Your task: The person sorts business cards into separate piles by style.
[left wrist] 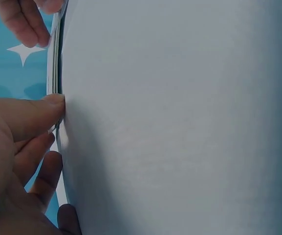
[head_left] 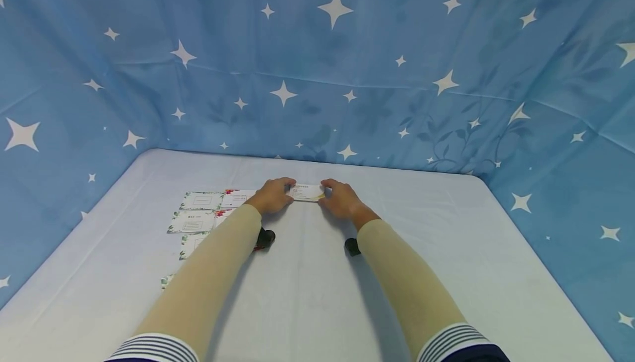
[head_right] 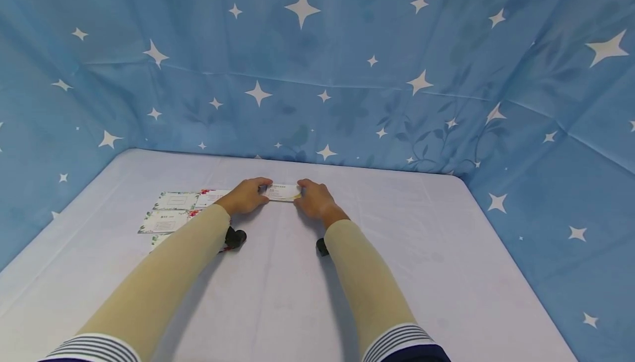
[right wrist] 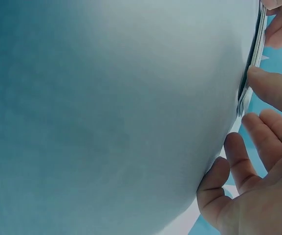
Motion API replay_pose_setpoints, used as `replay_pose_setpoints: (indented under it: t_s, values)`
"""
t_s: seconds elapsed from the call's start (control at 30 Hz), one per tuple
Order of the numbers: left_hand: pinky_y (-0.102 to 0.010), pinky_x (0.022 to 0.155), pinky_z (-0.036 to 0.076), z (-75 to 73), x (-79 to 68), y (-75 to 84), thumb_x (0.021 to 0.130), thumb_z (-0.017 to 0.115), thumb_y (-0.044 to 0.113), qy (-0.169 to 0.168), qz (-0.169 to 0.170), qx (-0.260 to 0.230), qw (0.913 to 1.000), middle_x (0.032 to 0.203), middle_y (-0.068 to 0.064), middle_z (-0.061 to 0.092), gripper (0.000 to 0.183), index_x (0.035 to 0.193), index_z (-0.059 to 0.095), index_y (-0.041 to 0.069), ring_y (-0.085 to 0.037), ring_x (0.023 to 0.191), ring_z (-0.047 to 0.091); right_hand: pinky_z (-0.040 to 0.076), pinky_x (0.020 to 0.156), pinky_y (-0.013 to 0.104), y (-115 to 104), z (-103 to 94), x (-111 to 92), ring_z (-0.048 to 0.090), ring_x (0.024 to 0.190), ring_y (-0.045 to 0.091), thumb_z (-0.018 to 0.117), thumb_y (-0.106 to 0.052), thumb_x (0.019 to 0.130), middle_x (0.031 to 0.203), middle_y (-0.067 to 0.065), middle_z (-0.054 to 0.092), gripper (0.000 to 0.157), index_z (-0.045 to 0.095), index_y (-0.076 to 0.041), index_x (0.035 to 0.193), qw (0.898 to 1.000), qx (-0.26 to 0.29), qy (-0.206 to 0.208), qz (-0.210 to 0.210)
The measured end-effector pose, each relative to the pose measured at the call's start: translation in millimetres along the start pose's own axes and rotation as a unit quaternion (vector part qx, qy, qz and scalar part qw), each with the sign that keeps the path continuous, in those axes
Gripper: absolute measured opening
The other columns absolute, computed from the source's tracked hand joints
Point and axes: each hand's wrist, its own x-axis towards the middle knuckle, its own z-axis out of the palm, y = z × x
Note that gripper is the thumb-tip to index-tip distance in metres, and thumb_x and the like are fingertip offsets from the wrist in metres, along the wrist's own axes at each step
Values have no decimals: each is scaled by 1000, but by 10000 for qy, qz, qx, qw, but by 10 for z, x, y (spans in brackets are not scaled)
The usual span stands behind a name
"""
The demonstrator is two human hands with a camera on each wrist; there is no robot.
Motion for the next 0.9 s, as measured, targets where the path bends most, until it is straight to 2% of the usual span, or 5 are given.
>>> replay_pose_setpoints:
  t_s: [0.43,0.67,0.9]
  values:
    - [-60,112,23,-3,28,-7,99,61,17,-58,-31,17,10000,156,-12,39,56,152,43,12,-39,145,28,27,114,45,38,10,4,38,141,32,68,-21,95,148,14,49,61,45,-5,148,9998,167,139,49]
    - [-63,110,24,0,32,-3,99,61,18,-72,-125,37,9999,156,-13,39,56,152,45,15,-39,144,29,27,114,44,36,13,2,39,140,31,69,-21,94,146,11,52,59,47,-6,147,9996,267,101,45]
    - [-64,111,21,0,37,-14,99,61,17,-81,-68,-45,9999,156,-14,38,56,152,45,14,-40,145,27,27,114,44,40,2,0,39,141,31,68,-21,94,146,10,52,58,48,-6,147,9996,242,102,65]
